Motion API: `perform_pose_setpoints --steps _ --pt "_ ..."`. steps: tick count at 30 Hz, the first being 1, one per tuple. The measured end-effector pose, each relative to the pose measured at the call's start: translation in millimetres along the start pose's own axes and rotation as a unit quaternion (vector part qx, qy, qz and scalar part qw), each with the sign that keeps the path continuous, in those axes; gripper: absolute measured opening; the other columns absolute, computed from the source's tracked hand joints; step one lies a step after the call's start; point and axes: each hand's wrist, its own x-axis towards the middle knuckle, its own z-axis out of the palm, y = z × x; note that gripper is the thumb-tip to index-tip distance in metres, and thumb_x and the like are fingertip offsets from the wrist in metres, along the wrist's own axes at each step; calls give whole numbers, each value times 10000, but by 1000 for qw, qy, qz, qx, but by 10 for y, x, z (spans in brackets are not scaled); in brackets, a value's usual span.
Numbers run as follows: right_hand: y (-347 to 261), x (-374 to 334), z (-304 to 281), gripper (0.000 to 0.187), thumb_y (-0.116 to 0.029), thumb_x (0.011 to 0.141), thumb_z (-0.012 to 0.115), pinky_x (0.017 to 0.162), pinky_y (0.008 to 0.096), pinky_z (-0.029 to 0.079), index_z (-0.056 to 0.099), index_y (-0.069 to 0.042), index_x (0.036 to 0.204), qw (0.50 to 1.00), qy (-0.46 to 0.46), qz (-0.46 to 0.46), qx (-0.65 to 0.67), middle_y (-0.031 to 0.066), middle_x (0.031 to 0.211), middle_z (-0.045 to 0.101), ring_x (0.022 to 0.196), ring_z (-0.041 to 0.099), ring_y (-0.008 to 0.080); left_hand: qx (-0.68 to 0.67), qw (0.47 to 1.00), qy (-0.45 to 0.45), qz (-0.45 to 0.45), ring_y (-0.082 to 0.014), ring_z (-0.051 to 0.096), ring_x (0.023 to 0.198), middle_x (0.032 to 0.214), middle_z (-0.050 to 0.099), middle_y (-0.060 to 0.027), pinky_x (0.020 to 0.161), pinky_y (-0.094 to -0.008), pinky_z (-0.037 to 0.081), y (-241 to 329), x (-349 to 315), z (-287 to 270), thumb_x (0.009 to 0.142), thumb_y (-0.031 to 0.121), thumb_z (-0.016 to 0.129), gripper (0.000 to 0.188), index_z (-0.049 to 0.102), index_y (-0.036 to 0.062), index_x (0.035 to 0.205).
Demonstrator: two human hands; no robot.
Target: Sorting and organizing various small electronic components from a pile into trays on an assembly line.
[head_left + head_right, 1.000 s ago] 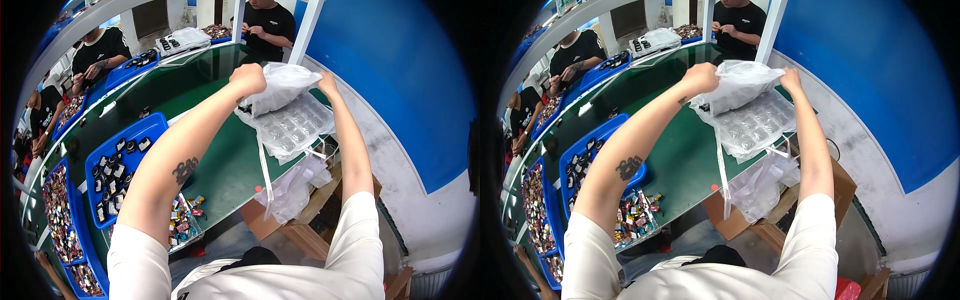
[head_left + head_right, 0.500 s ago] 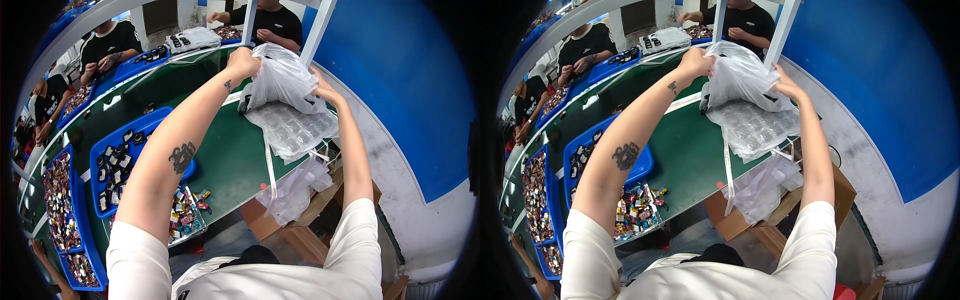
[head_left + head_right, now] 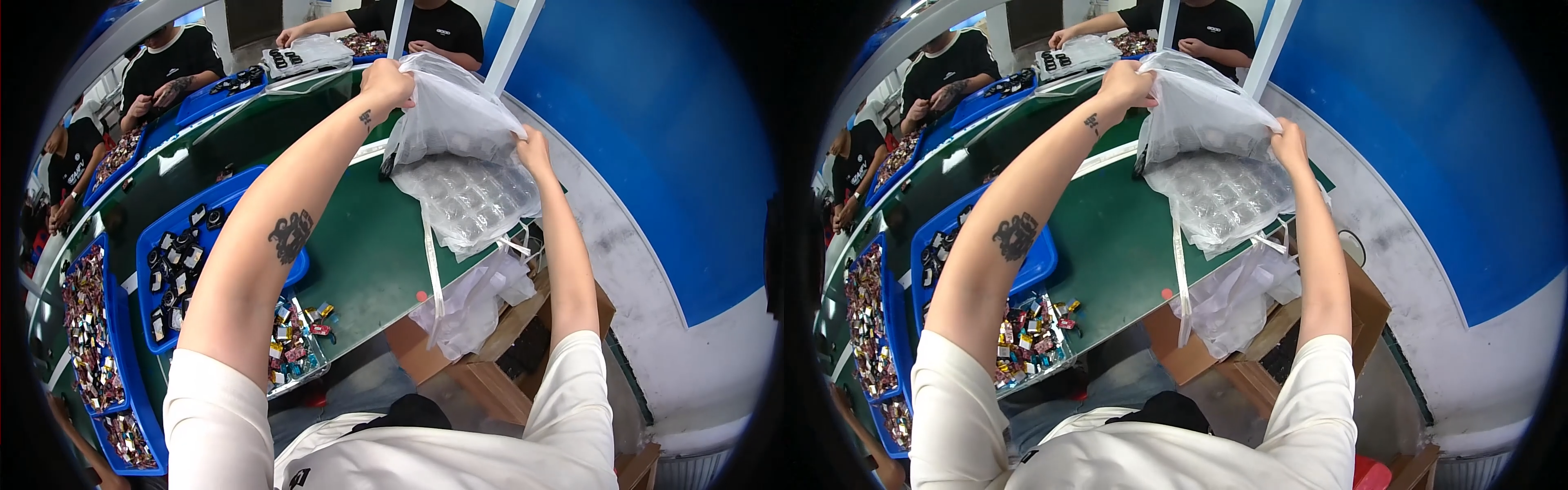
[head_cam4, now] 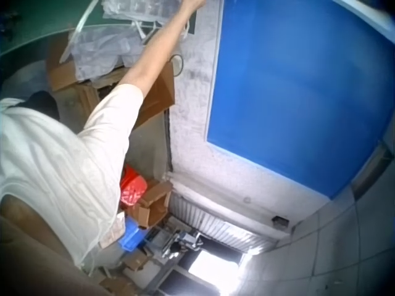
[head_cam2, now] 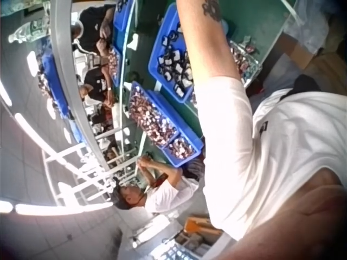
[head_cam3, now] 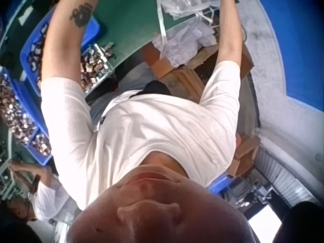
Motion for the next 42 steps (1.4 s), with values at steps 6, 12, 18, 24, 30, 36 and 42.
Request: perform_pose_setpoints --steps 6,12,18,24,30,36,42 --pt "-332 214 115 208 -145 854 507 699 417 480 653 -8 911 998 53 17 41 227 797 647 816 647 381 -19 998 45 27 -177 695 691 875 661 -116 643 -245 552 62 79 -240 911 189 541 280 610 -61 1016" --pt "-845 346 169 187 -121 849 529 742 392 483 643 -3 937 990 63 -106 72 212 844 655 856 648 358 29 995 57 75 -180 687 738 887 663 -126 706 -240 562 213 -96 -920 914 217 556 298 619 -63 993" --pt "-2170 370 125 214 -50 809 490 721 397 477 590 -38 998 948 48 -291 118 209 862 634 865 622 388 75 986 94 118 -148 669 785 913 654 -103 724 -239 558 -91 -796 -2164 906 244 577 318 612 -53 1016" --pt "-3535 232 500 251 -5 750 515 709 415 480 574 -32 993 848 -35 -517 110 206 827 617 840 602 383 278 960 15 -29 -235 625 976 1031 635 -162 941 -346 464 -636 -1754 -3100 714 224 697 550 573 43 1218" --pt "-4587 -229 769 316 4 709 603 705 424 502 577 -94 1009 815 -124 -542 163 161 866 657 833 636 349 144 980 56 128 -263 474 1209 1235 541 -159 1016 -365 353 -450 -2040 -2751 648 362 814 899 393 18 1363" --pt "-4354 -298 708 576 -111 730 685 767 366 543 495 -96 1274 776 -173 -517 317 126 1074 651 962 647 259 107 982 148 40 -117 599 868 981 659 -42 776 -270 452 -747 -1879 -2819 783 172 699 338 642 20 1080" --pt "-1485 490 1160 521 -428 819 620 923 408 468 577 -115 1234 989 -87 -87 -88 167 1165 609 1047 598 327 12 978 201 47 -133 589 889 1004 642 -49 800 -272 441 -705 -1809 -2760 811 169 673 328 611 6 1088"
